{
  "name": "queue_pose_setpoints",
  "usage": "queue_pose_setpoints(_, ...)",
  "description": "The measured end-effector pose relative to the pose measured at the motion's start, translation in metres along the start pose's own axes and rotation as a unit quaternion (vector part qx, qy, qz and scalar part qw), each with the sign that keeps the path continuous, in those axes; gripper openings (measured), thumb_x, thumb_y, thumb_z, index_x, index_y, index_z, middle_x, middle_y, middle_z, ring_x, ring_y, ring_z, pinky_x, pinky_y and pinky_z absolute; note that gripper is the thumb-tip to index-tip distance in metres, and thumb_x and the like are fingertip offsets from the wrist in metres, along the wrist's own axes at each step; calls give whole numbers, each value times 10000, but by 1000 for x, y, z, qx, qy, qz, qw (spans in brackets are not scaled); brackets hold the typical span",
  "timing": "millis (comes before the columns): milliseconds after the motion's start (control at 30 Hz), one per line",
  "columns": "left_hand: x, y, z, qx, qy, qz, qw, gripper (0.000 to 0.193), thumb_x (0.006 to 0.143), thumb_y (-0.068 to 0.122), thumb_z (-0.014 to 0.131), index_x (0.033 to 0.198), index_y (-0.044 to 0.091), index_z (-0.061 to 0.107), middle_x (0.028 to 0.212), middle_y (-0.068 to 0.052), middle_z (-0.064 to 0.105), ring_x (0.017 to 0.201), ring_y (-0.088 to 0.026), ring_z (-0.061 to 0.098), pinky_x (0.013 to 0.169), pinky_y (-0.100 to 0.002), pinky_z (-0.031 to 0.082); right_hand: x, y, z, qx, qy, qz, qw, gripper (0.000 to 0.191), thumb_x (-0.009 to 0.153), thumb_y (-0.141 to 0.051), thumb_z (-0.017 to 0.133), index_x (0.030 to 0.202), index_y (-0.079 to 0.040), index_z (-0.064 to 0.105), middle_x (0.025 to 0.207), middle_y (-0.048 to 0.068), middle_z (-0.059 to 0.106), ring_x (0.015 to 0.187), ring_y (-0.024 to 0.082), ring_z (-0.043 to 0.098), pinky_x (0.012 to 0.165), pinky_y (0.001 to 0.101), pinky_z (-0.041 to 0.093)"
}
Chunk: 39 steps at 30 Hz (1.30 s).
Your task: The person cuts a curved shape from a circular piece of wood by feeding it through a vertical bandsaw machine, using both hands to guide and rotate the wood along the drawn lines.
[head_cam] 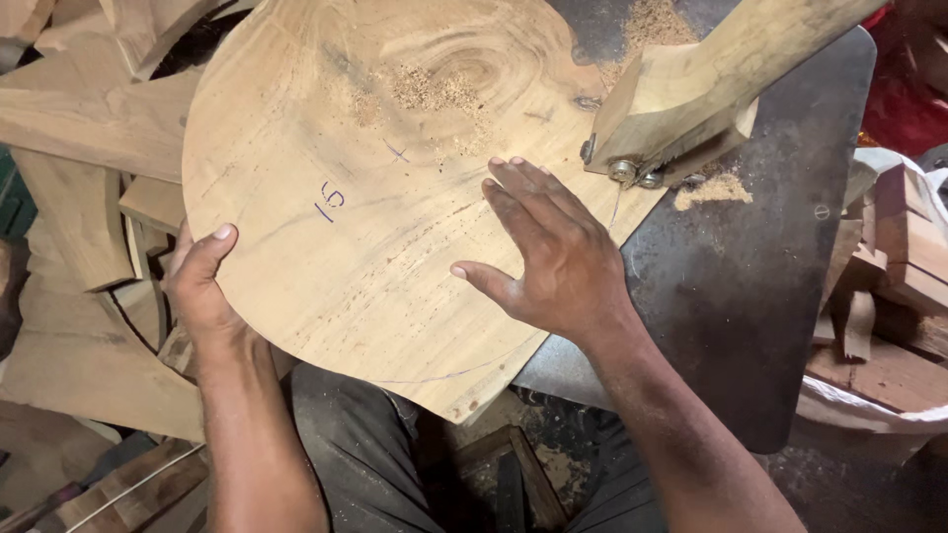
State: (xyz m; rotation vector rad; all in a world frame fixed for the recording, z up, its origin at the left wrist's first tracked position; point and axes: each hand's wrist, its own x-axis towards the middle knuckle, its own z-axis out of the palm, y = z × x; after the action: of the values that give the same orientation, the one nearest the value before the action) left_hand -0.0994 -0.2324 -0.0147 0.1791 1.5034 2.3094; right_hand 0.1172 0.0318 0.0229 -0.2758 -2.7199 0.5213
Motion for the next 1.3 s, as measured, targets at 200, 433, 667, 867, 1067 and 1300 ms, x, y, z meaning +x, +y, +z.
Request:
queue_pose_setpoints(200,2,-3,-3,-12,-17,12,1000,689,890,114,623,1506,-139,448,1391,-258,633,1232,-327,672,1112,-378,535,-1,0,-1,9,9,6,1000,767,903,-618,736,1350,-1,653,1489,164,587,1428,332,516,1190,482,422)
queue_pose_setpoints(433,3,-3,-3,-23,-32,13,999,683,903,106,618,1519,-129,439,1410,-245,625,1249,-323,664,1127,-376,527,0,2,-1,18,9,9,1000,744,895,-599,756,1334,-6,661,1480,158,596,1421,322,524,1172,480,435)
queue_pose_setpoints(667,0,-3,-2,-24,-16,14,999,693,893,91,614,1524,-130,432,1418,-257,611,1256,-328,653,1124,-381,528,-1,1,-1,15,9,5,1000,743,888,-593,772,1322,1,674,1469,167,596,1414,331,522,1163,497,441)
queue_pose_setpoints(867,1,-3,-1,-28,-29,19,999,708,908,88,616,1545,-131,396,1441,-256,596,1275,-328,649,1140,-379,527,0,3,-2,25,3,4,1000,739,890,-585,780,1323,4,672,1470,168,598,1417,328,528,1166,486,450)
queue_pose_setpoints(1067,-1,-3,-2,-23,-16,11,1000,715,881,95,611,1525,-136,404,1427,-268,602,1262,-338,658,1126,-392,533,0,5,1,5,-9,5,1000,759,902,-623,729,1353,-16,661,1478,163,591,1415,329,514,1158,507,427)
queue_pose_setpoints(1300,-2,-2,0,-33,-30,12,999,708,895,101,619,1526,-139,403,1433,-265,600,1277,-340,650,1143,-393,528,0,7,0,9,-5,1,1000,757,921,-633,714,1355,-15,655,1486,165,597,1428,327,514,1172,505,434)
